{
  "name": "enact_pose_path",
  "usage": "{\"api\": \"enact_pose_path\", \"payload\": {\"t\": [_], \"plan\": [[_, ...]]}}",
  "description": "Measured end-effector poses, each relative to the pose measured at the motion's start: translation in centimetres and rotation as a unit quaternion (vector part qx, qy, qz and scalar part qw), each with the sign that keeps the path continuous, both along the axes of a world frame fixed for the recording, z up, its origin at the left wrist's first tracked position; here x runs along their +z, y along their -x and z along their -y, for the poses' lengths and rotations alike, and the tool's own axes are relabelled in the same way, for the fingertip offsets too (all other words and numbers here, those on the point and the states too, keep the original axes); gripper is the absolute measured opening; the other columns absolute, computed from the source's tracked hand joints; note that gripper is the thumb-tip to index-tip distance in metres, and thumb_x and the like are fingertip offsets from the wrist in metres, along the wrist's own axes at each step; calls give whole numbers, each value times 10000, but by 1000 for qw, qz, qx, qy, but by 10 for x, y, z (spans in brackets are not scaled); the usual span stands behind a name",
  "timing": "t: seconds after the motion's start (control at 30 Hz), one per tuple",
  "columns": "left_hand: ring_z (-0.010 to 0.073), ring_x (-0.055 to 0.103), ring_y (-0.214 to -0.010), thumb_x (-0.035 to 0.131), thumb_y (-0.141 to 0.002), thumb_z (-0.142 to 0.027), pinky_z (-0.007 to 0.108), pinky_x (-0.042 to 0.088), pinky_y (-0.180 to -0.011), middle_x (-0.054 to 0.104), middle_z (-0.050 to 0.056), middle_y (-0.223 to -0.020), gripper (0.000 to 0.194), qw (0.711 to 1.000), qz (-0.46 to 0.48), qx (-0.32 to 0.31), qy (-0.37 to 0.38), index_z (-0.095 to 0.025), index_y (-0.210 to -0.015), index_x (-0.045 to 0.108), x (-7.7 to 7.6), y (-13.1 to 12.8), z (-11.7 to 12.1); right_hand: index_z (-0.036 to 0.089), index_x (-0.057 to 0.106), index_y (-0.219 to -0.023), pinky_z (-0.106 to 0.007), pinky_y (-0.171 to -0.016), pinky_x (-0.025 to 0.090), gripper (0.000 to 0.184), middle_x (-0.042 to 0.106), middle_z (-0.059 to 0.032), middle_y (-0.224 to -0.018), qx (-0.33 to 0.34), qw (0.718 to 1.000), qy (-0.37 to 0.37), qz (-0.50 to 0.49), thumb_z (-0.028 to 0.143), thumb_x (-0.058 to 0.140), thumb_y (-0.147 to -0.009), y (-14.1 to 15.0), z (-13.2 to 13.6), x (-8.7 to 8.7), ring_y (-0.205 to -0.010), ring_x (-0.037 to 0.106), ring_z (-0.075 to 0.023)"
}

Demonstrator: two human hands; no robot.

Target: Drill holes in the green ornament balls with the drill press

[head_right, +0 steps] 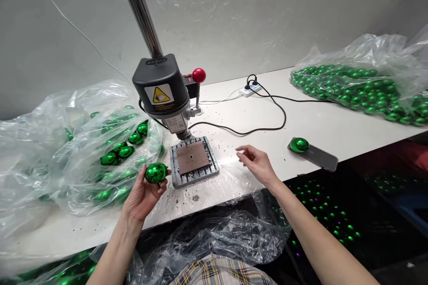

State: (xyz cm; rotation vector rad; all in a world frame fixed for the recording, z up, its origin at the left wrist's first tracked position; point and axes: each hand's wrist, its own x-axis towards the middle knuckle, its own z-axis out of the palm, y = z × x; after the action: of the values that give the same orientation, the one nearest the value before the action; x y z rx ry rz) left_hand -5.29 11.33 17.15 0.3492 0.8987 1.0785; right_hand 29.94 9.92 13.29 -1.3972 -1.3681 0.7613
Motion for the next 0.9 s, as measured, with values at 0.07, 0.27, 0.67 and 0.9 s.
{"api": "enact_pose_path", "payload": {"t": [0.07,0.27,0.67,0.9], "plan": [[145,656,-566,607,-959,-330,218,517,-475,752,149,-915,216,1000,13,4,-3,-135,-1046,642,-3,-2,0,165,722,-1070,-255,-556,506,349,604,-23,-736,-5,1000,7,2,464,654,-904,-3,12,-8,-592,553,-117],[238,756,-944,562,-932,-140,364,645,-814,757,126,-1039,292,997,55,53,9,-147,-1222,598,-3,-14,-2,193,733,-1068,-275,-652,530,300,673,-72,-971,-40,999,-3,21,397,703,-851,-8,25,-22,-721,613,-136],[229,753,-944,585,-978,-260,293,634,-731,740,140,-1079,188,995,94,24,34,-154,-1122,644,-14,-24,-1,208,703,-1135,-336,-776,549,288,696,-94,-1099,-23,999,-24,14,347,639,-891,21,3,-16,-873,667,-183],[249,731,-998,628,-959,-369,326,622,-778,729,145,-1106,322,994,108,7,32,-157,-1200,640,-16,-28,6,223,752,-995,-357,-837,560,183,740,-65,-980,81,996,-43,8,341,624,-939,77,16,-8,-919,696,-212]]}}
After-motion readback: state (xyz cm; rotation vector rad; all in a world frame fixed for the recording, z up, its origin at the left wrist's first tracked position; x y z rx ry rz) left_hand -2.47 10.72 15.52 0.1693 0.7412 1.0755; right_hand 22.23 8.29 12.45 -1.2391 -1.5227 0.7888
